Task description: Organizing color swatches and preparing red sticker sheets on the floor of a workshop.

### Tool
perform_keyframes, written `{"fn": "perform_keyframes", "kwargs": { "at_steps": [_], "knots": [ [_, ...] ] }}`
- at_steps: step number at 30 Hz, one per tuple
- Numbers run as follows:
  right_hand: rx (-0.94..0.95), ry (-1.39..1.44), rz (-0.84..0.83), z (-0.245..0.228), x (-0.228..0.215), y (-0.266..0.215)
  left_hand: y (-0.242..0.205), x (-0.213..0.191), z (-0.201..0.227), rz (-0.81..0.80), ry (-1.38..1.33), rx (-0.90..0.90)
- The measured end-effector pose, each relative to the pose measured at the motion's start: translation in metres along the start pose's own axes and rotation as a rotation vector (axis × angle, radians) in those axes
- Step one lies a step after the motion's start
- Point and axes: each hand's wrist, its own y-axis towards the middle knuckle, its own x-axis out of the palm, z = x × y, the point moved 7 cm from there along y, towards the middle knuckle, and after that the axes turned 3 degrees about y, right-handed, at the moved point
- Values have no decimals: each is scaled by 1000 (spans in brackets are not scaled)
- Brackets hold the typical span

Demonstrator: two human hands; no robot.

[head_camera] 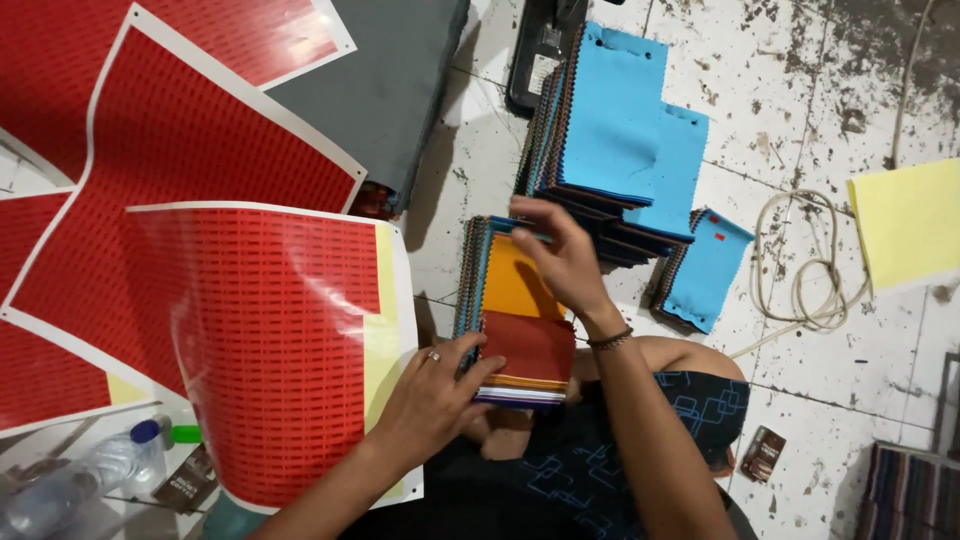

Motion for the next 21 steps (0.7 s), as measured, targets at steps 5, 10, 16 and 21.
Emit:
{"fn": "perform_keyframes", "kwargs": {
  "at_steps": [5, 10, 16, 21],
  "knots": [
    [-104, -58, -3, -46, 18, -10, -3, -64, -18, 201, -67, 10],
    [-57, -187, -43, -59, 67, -23, -23, -96, -96, 239, 288, -165],
    [208, -297, -243, -60, 134, -36, -67, -93, -136, 163, 160, -408],
    [203, 74, -150, -68, 168, -43, -87, -96, -138, 308, 154, -497]
  ]
}}
